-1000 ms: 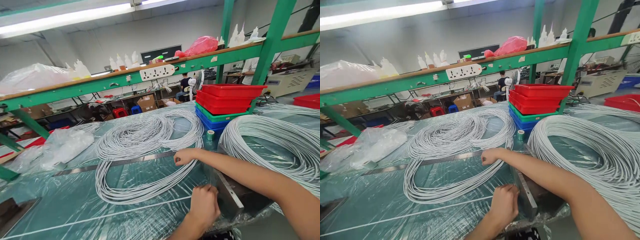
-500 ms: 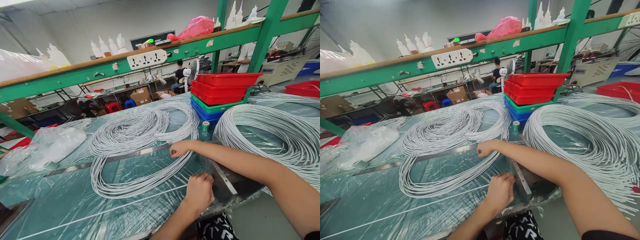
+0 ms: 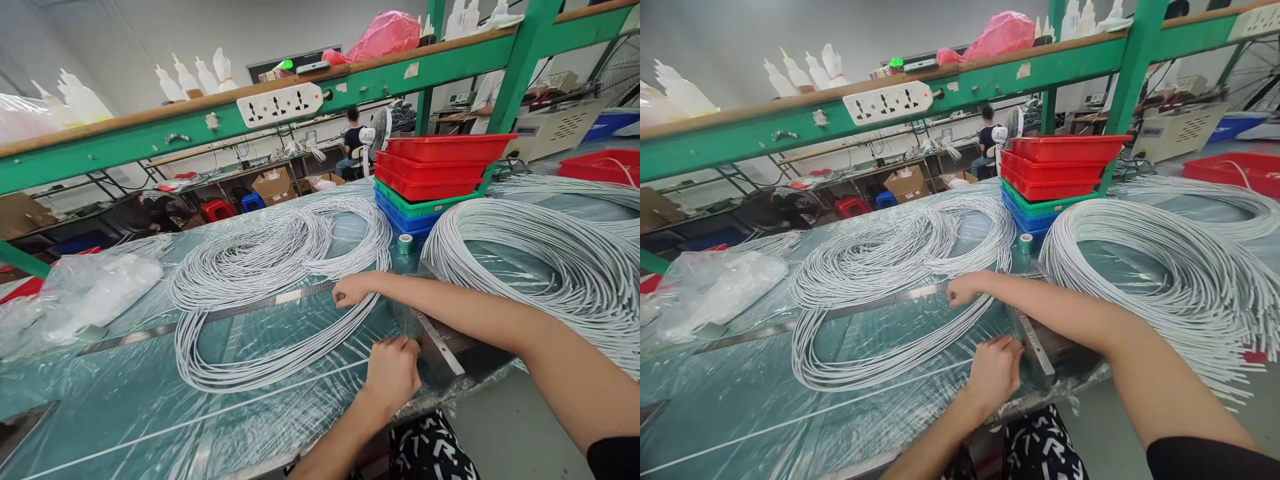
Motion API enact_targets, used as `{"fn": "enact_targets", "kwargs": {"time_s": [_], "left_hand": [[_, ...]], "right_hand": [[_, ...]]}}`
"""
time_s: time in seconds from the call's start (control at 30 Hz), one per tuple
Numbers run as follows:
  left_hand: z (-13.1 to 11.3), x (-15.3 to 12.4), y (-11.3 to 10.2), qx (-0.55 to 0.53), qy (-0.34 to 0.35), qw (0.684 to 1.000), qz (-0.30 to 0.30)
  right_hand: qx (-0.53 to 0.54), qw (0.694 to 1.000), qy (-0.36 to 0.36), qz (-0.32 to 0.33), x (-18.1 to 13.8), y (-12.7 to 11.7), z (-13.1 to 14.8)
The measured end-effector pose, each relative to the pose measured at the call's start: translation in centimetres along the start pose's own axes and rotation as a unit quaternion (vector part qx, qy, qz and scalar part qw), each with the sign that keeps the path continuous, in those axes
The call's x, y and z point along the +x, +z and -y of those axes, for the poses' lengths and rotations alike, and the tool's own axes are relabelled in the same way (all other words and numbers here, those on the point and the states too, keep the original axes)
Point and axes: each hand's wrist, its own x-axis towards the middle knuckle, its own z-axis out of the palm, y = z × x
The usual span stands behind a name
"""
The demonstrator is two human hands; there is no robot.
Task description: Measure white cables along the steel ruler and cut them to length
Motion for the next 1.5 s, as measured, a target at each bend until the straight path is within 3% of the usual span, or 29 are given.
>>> {"fn": "enact_targets", "kwargs": {"time_s": [1.5], "left_hand": [[-0.4, -0.6, 1.6, -0.009, 0.01, 0.998, -0.065]], "right_hand": [[-0.001, 1.0, 0.016, 0.014, -1.4, -0.5, 1.6]]}}
